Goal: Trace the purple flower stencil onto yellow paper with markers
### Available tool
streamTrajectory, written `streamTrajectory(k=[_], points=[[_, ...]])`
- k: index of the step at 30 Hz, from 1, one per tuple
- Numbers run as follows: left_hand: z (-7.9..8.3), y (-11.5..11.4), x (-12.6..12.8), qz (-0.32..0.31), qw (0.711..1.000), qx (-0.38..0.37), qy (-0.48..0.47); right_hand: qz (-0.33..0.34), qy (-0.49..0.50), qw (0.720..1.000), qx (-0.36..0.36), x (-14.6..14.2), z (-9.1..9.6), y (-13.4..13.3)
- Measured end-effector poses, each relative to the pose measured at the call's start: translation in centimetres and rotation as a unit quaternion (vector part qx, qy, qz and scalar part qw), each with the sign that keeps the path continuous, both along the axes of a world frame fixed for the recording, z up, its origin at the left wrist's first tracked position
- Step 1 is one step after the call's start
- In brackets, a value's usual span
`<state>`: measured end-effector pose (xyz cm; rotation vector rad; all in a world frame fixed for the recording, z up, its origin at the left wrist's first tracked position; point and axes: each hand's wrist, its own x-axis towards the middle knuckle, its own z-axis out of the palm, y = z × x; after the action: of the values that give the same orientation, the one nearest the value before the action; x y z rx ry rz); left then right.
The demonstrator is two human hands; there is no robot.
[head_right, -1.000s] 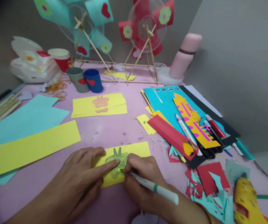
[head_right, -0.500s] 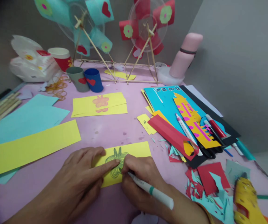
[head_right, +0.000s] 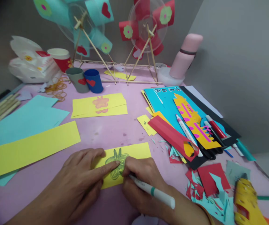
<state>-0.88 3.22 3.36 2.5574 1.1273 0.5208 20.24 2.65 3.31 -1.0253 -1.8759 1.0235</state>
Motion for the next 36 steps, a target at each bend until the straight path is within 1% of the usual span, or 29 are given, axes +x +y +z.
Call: streamTrajectory(k=[5,12,19,26,30,36], points=[[0.05,-0.15,-0.08,0.000,1.000,0.002,-0.002,-0.017,0.016,1.000,-0.012,0.00,0.01,0.03],[0.13,-0.12,-0.07,-0.004,1.000,-0.003,0.003,-0.007,0.000,1.000,0.012,-0.08,-0.08,0.07],[-0.04,-0.10,-0.05,-0.003,1.000,0.003,0.002,-0.015,-0.001,1.000,-0.003,0.16,-0.03,-0.13],[-0.06,-0.10,-0.13,-0.006,1.000,0.003,0.003,-0.004,-0.012,1.000,0.008,0.12,-0.19,0.01],[-0.11,-0.06,-0.08,-0.003,1.000,0.008,0.008,-0.010,-0.020,0.999,0.023,0.24,-0.42,-0.15],[-0.03,-0.05,-0.01,0.000,1.000,0.008,0.009,-0.014,-0.009,1.000,0.014,0.22,-0.06,-0.21]])
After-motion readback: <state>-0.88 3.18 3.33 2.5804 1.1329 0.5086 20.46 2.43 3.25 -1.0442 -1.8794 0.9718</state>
